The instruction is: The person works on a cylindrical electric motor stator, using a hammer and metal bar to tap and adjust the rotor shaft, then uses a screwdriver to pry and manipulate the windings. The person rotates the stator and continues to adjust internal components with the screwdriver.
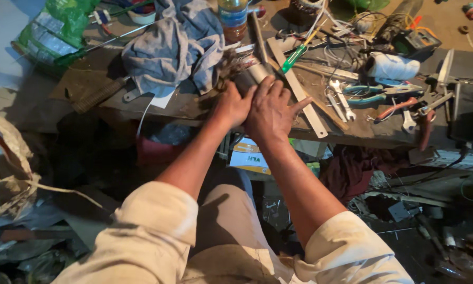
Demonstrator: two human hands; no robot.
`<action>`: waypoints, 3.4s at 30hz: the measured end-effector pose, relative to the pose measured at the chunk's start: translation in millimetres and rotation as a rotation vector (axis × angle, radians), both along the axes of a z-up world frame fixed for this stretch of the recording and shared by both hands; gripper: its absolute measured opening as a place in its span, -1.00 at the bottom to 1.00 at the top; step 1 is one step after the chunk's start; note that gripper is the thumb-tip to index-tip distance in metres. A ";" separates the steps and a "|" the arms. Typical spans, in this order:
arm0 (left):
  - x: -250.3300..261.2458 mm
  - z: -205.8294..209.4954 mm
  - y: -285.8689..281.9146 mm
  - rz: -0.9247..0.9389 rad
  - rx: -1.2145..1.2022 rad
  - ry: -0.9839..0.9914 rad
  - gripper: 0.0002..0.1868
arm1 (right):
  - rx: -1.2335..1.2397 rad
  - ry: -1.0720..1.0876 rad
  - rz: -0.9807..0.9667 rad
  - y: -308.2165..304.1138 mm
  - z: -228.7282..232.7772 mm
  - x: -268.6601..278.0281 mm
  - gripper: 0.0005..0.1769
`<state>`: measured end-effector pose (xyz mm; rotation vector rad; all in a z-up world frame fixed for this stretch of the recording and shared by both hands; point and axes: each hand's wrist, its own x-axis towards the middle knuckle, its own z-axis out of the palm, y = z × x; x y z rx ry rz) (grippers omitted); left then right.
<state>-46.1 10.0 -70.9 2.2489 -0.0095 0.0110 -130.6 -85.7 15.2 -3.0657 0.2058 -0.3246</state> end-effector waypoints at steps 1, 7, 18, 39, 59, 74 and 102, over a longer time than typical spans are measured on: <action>4.7 1.1 -0.4 -0.019 0.006 -0.010 -0.09 | -0.010 0.018 -0.017 0.8 0.3 1.9 -0.20; 42.8 13.2 -6.5 -0.238 0.147 -0.063 -0.18 | 0.002 0.131 -0.138 -9.1 -4.9 25.4 -0.10; 33.7 82.2 -6.3 -0.234 0.189 0.346 -0.20 | 0.224 0.118 0.126 -39.5 33.2 -4.6 -0.20; 61.2 78.7 -30.1 -0.343 0.482 0.157 -0.31 | 0.892 0.220 -0.252 -169.4 -256.1 -214.1 -0.44; 31.3 53.5 -21.1 -0.002 0.219 -0.020 0.12 | 1.000 0.383 -0.203 -168.5 -247.7 -223.7 -0.64; 15.6 21.3 3.4 -0.006 -0.047 -0.252 0.15 | 0.984 0.443 -0.228 -165.6 -251.4 -222.2 -0.61; -14.8 113.1 -26.8 -0.583 0.517 -0.180 0.19 | 0.881 0.446 -0.210 -166.4 -233.5 -225.6 -0.56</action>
